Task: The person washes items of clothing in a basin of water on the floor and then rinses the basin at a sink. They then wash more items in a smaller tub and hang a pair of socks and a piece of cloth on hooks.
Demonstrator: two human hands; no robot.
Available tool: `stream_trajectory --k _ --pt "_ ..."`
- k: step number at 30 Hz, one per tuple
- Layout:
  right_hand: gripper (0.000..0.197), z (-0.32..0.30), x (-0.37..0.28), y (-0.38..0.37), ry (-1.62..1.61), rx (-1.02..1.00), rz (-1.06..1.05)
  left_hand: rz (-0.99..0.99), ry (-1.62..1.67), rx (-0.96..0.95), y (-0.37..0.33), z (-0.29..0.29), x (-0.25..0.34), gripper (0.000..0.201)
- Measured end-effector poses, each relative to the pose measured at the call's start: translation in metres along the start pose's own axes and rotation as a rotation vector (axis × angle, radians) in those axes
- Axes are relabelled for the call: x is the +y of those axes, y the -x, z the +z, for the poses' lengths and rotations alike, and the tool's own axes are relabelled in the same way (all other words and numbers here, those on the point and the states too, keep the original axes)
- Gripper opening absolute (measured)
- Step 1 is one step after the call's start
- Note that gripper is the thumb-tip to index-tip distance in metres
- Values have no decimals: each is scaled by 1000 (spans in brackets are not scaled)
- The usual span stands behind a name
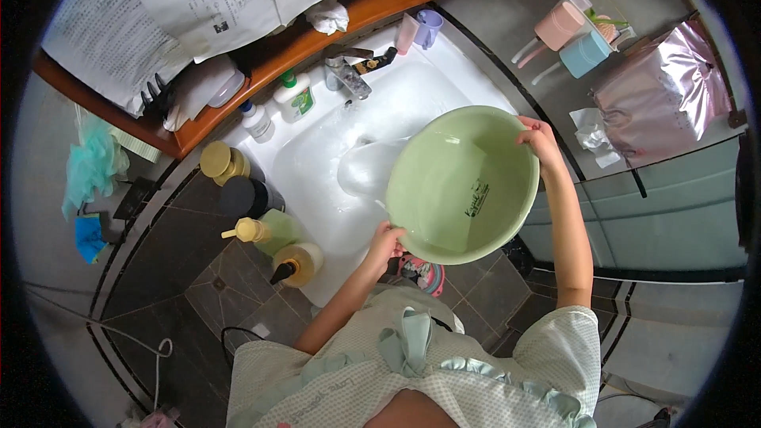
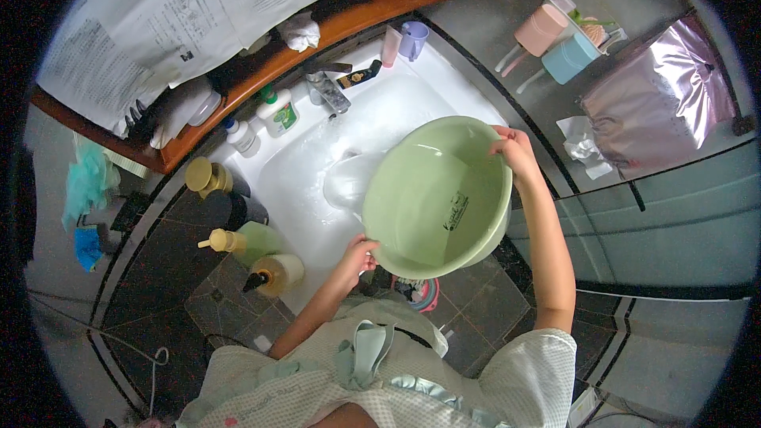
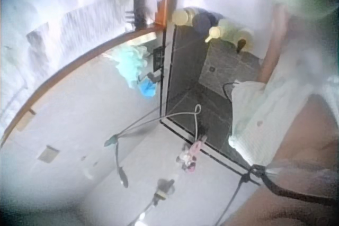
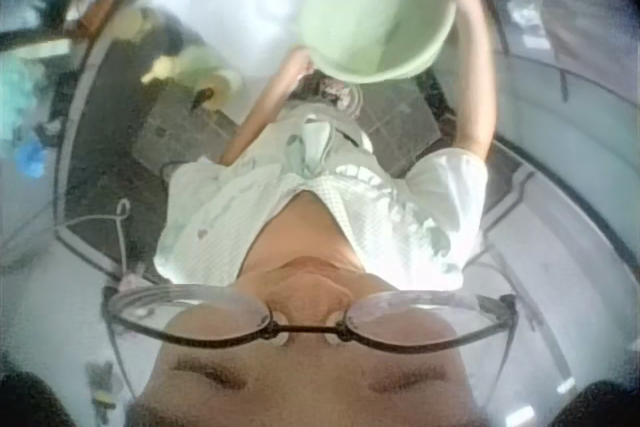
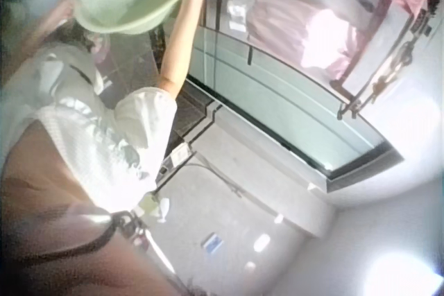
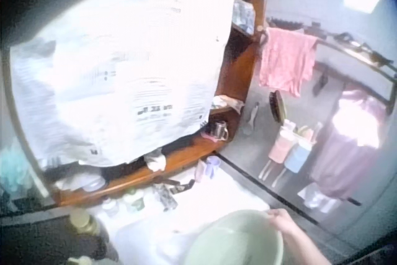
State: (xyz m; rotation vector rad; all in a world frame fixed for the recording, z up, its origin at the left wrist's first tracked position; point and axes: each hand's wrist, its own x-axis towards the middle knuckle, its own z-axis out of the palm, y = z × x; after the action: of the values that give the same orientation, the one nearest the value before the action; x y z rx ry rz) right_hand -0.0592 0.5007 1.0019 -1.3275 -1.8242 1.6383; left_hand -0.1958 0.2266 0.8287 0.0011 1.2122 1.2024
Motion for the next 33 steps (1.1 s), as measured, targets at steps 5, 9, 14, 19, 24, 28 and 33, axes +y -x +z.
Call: stream_trajectory --k 5,9,14,19,24,28,33 --pt "33 15 -29 4 91 3 -10 -15 37 -108 -20 -3 -9 18" --pt "33 30 -51 4 128 -19 -42 21 67 -83 -28 10 -9 13" --pt "38 53 -80 0 281 -35 -154 61 -33 -156 -35 24 -3 11" --pt "38 76 -107 5 329 -15 -279 34 -107 -237 -43 29 6 16" --pt "39 93 -138 27 580 42 -436 54 -121 -265 -30 56 25 18" --pt "38 117 -169 54 742 86 -513 118 -106 -351 -31 79 31 20" --pt "45 100 -163 59 587 92 -585 125 -89 -283 -30 74 35 22"
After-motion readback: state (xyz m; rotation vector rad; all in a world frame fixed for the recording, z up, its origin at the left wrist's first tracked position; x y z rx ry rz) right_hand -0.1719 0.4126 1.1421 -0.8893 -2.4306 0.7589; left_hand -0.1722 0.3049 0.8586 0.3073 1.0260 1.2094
